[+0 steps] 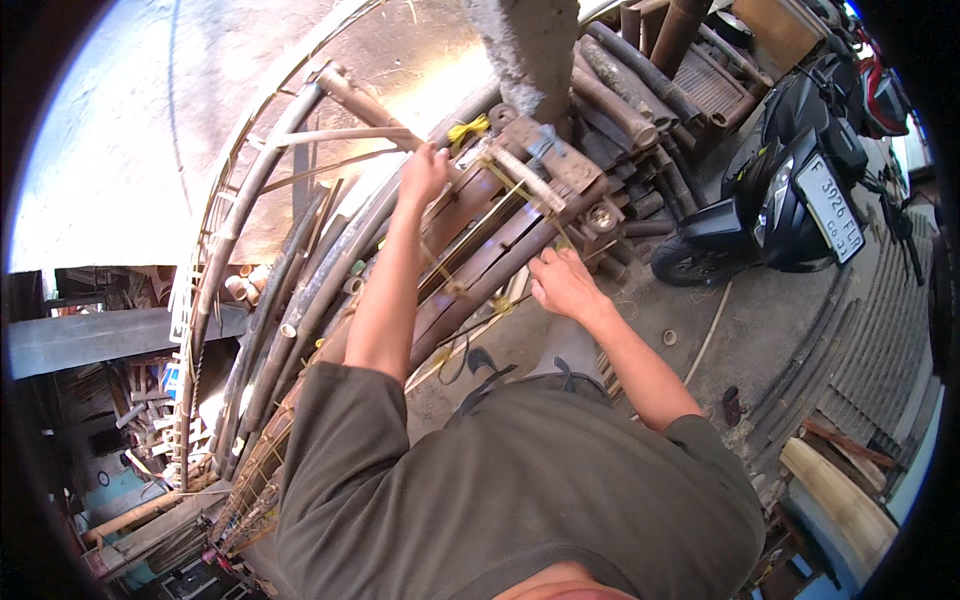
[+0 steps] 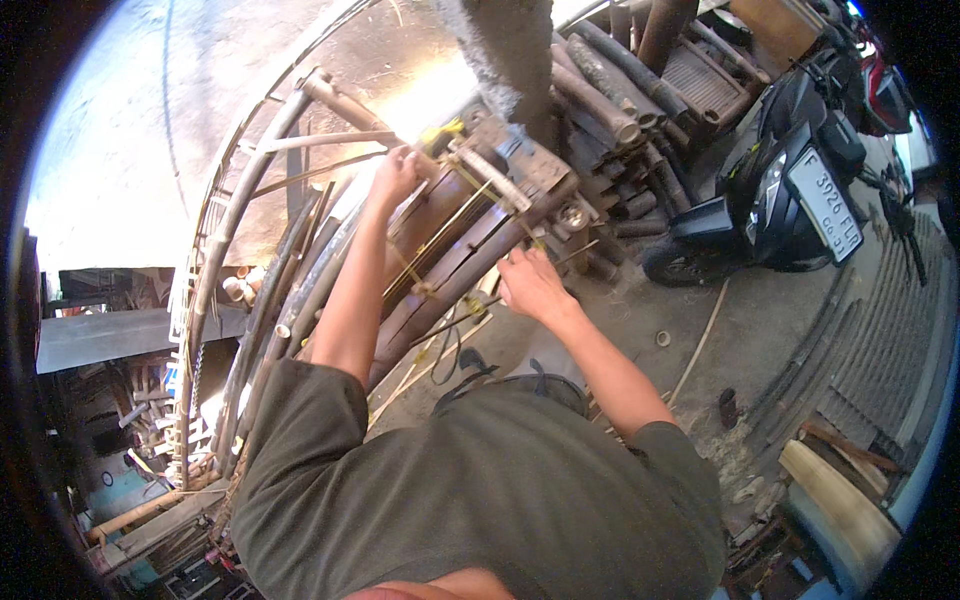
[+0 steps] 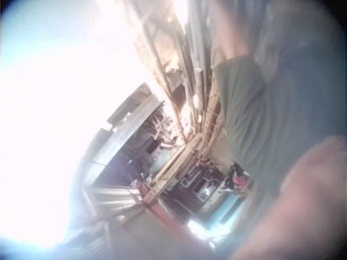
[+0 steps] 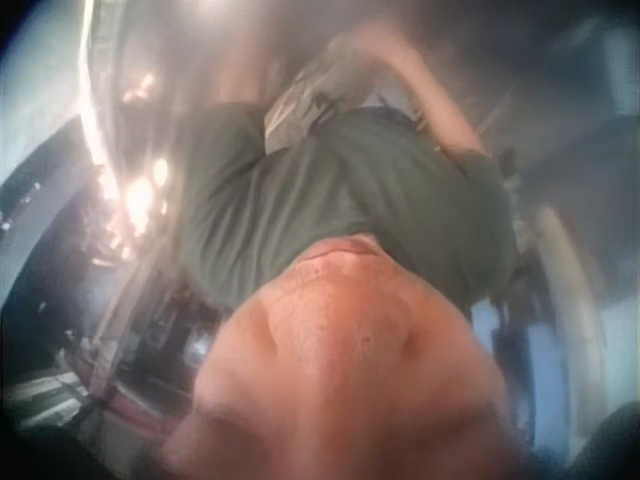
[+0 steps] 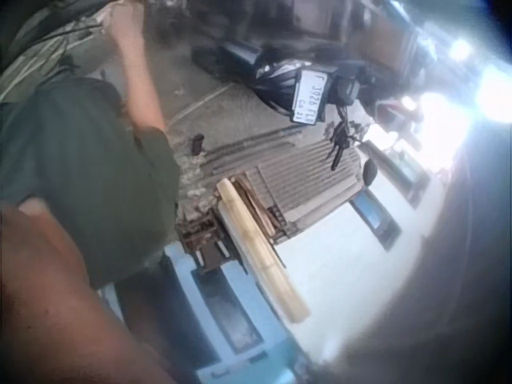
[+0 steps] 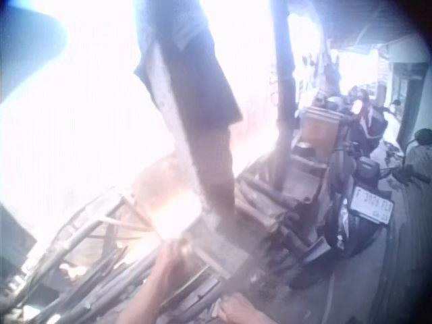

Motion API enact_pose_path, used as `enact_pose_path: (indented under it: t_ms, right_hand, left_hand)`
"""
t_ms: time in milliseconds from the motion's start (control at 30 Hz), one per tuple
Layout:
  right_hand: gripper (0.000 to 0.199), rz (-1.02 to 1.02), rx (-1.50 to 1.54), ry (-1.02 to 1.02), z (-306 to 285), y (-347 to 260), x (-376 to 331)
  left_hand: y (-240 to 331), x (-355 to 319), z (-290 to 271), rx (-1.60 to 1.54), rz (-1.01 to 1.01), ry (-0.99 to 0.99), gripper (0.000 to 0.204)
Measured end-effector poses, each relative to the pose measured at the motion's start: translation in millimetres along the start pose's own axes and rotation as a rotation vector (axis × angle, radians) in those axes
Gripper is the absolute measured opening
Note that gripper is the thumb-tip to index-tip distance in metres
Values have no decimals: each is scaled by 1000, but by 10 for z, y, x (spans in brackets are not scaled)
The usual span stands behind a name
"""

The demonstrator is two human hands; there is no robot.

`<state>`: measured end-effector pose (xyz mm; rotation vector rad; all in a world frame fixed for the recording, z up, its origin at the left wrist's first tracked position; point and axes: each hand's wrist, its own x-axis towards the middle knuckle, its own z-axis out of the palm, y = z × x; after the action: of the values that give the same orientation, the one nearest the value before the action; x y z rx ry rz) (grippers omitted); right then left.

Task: The person repeatedly picks up thin bamboo sticks and ties them to a horizontal bamboo rack using yellow string. The person loops the string around the sticks and the rack, then pulls it tight to secure the sticks in place.

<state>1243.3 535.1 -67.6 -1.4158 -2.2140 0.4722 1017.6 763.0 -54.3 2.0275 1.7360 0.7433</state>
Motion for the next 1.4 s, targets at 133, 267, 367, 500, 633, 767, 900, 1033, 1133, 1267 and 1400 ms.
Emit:
enact_pose_path:
  t_ms: [133, 267, 367, 500, 633, 767, 900, 1033, 1133, 1267, 1400]
  right_hand:
    - [23, 98, 367, -106, 343, -958, -104]
    - [32, 39, 41, -277, 681, -1967, -276]
    - [39, 82, -177, -446, 940, -2479, -439]
    - [35, 834, 1517, -417, 1488, -2546, -367]
    - [21, 600, 1908, 441, 1509, -2716, 275]
    - [36, -64, 986, 23, 1158, -3531, 957]
    - [65, -8, -184, -260, 1092, -2981, 1678]
    - [48, 16, 773, -550, 1374, -2563, 1860]
    - [32, -189, 1224, -638, 683, -2836, 1113]
    - [39, -225, 462, -466, 1532, -2286, -130]
    - [34, -120, 615, -462, 1524, -2615, -122]
  left_hand:
    - [-724, -975, -1292, 91, -132, -46, 43]
    - [-1013, -2220, -2142, 305, -329, -278, 34]
    - [-1252, -2915, -1980, -98, -141, -541, 33]
    - [-1112, -3185, -1695, 35, -188, -206, 29]
    - [-1143, -3188, -1481, 99, -109, -146, 35]
    - [-1484, -3194, -1142, -12, -20, 125, 34]
    - [-1239, -3168, -1421, -98, -113, 22, 29]
    - [-1169, -3154, -1432, -197, -150, -8, 25]
    - [-1362, -3364, -1378, -299, -113, 64, 24]
    - [-1110, -3129, -1380, 29, -189, 40, 22]
    - [-1122, -2547, -1695, -556, -191, 172, 32]
